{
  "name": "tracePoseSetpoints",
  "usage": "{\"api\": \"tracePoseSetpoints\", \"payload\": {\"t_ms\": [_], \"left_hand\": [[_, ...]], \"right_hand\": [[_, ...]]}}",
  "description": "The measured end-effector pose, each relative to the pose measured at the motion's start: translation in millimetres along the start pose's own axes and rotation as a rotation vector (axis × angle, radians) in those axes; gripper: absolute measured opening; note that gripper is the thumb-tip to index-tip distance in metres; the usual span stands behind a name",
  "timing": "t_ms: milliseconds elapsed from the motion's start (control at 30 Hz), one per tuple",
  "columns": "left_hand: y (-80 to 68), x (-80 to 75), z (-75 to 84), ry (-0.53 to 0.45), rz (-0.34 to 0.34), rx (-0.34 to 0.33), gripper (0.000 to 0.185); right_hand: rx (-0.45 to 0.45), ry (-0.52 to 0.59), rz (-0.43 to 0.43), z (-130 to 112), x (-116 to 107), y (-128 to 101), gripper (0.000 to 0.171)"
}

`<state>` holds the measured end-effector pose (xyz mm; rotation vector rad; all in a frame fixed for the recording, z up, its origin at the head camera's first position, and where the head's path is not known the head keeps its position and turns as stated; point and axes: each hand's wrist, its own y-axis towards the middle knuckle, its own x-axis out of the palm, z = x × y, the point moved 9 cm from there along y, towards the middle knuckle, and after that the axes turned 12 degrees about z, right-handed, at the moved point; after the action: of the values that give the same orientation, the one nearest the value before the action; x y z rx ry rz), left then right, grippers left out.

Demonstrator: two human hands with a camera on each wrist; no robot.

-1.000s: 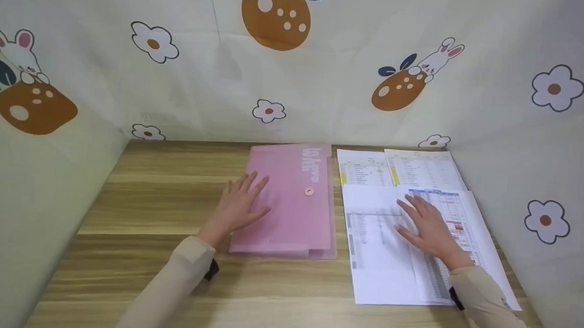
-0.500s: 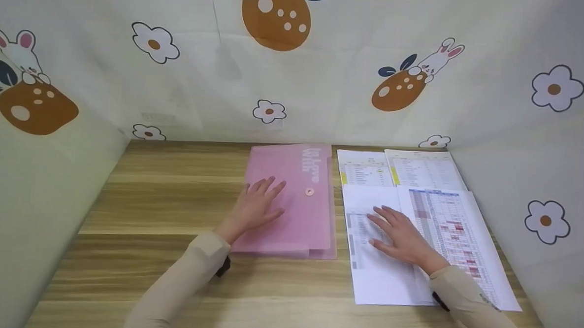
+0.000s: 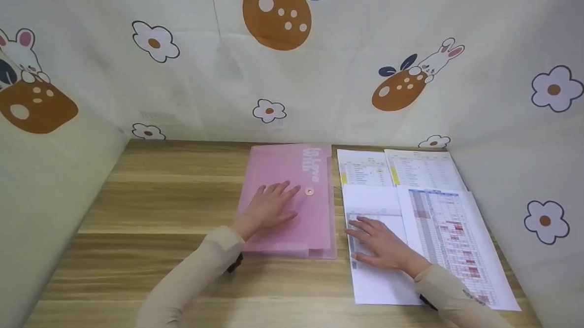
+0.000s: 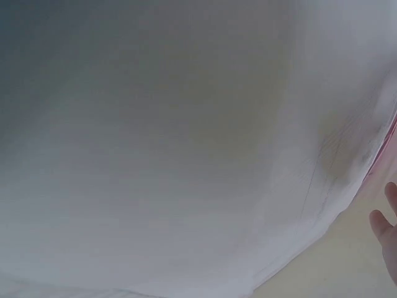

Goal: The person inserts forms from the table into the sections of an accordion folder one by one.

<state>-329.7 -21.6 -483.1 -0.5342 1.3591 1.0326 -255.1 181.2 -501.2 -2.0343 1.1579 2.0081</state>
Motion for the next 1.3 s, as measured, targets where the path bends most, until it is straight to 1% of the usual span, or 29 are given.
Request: {"api": "tracePoseSetpoints", "payload": {"t_ms": [200, 400, 567, 867, 1033, 1300], "left_hand": [[6.8, 5.6, 8.4, 0.016, -0.009, 0.021, 0.063], [14.1, 11.9, 17.3, 0.031, -0.032, 0.037, 0.061], [21.1, 18.0, 21.5, 0.038, -0.052, 0.025, 0.060], [29.5, 26.5, 30.0, 0.041, -0.103, -0.002, 0.061], [34.6, 31.8, 34.7, 0.045, -0.110, -0.015, 0.061], [41.3, 39.6, 40.8, 0.029, -0.133, -0.062, 0.064]], "right_hand": [[-0.050, 0.011, -0.034, -11, 9, 4, 0.052], [-0.066, 0.024, -0.077, -17, 17, 6, 0.052], [-0.054, 0.049, -0.116, -20, 23, 8, 0.052], [-0.037, 0.051, -0.163, -23, 29, 6, 0.049], [-0.037, 0.057, -0.171, -24, 31, 7, 0.048], [-0.112, 0.043, -0.121, -31, 28, 7, 0.050]]}}
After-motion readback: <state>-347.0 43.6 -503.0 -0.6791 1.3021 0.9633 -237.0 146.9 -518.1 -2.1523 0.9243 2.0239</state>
